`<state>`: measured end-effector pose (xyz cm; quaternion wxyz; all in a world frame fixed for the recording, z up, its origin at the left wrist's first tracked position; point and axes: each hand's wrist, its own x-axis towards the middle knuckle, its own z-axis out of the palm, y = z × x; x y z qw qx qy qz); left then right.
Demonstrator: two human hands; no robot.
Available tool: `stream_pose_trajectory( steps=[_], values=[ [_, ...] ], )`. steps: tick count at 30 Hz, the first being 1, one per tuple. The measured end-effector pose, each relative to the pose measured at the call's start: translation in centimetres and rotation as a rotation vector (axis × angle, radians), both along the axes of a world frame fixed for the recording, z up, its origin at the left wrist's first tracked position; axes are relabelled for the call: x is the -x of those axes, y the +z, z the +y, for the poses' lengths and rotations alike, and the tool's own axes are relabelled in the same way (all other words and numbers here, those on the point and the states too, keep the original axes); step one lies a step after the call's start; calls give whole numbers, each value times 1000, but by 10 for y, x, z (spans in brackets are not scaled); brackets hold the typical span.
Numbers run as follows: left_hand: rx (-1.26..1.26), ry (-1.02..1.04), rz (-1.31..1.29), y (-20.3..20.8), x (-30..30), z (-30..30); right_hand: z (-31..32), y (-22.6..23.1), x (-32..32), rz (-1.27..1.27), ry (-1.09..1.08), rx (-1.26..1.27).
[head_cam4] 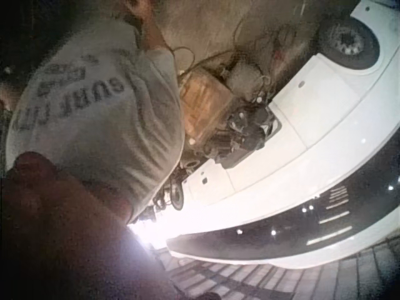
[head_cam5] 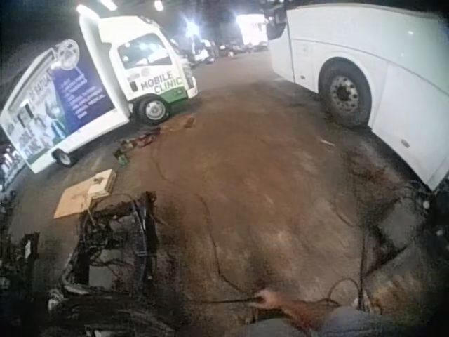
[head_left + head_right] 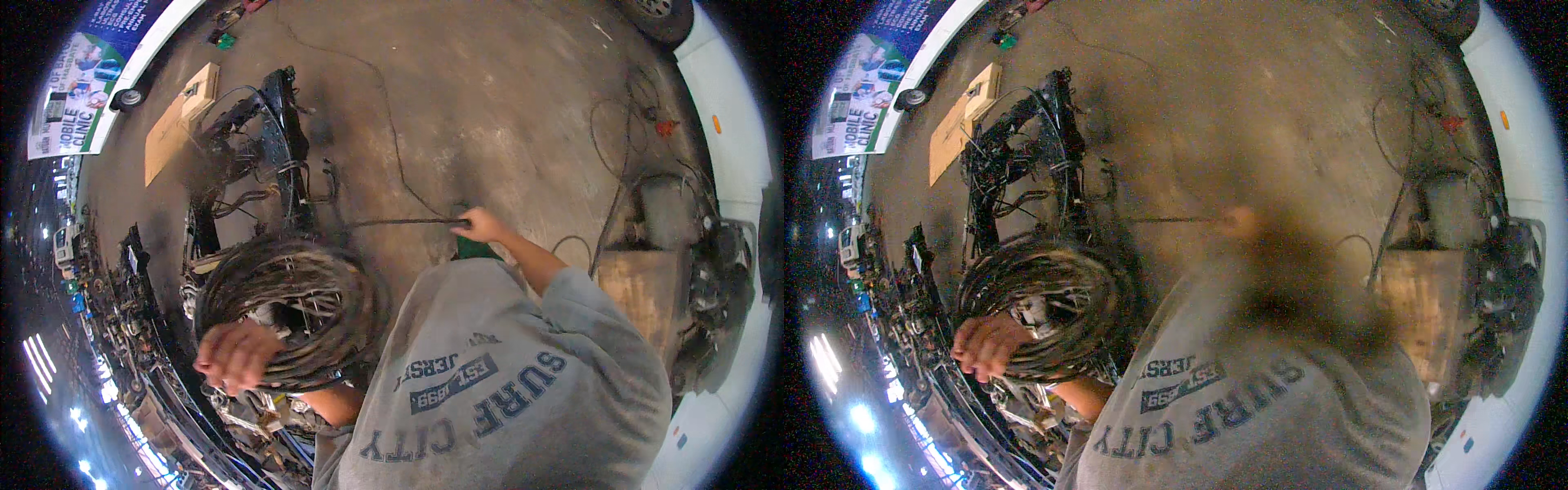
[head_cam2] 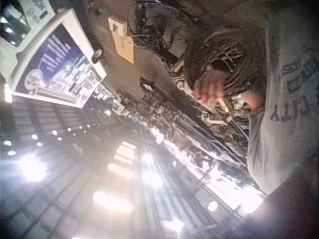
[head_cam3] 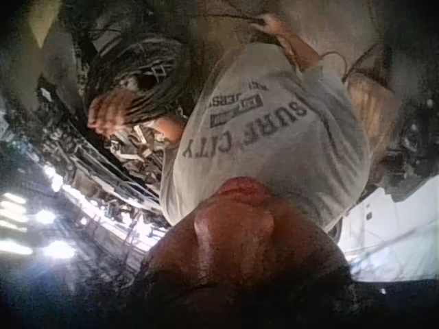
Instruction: The person picks up a long electrical cable from a cluttered workbench, coils it by hand, and places it into a red duffel bag along with other items. The person then closes the bag and carries it across the workshop floor.
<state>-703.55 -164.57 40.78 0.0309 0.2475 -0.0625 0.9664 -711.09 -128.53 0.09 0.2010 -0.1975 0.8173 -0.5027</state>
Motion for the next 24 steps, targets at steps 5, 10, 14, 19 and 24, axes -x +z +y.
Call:
stream_pose_trajectory(
  steps=[5, 10, 14, 19, 24],
  values=[
    [-192, 187, -72, 27, 52, -44, 182, -22, 41, -234, -501, -278],
    [90, 467, -346, 7, 99, -52, 204, 127, 142, 216, -489, -408],
    [475, 454, -495, -35, 175, -45, 163, 246, 184, 618, -76, -518],
    [578, 239, -472, -78, 256, -23, 71, 381, 223, 757, 406, -612],
    [902, 172, -492, -113, 333, -19, -14, 439, 301, 1030, 570, -328]
  ],
)
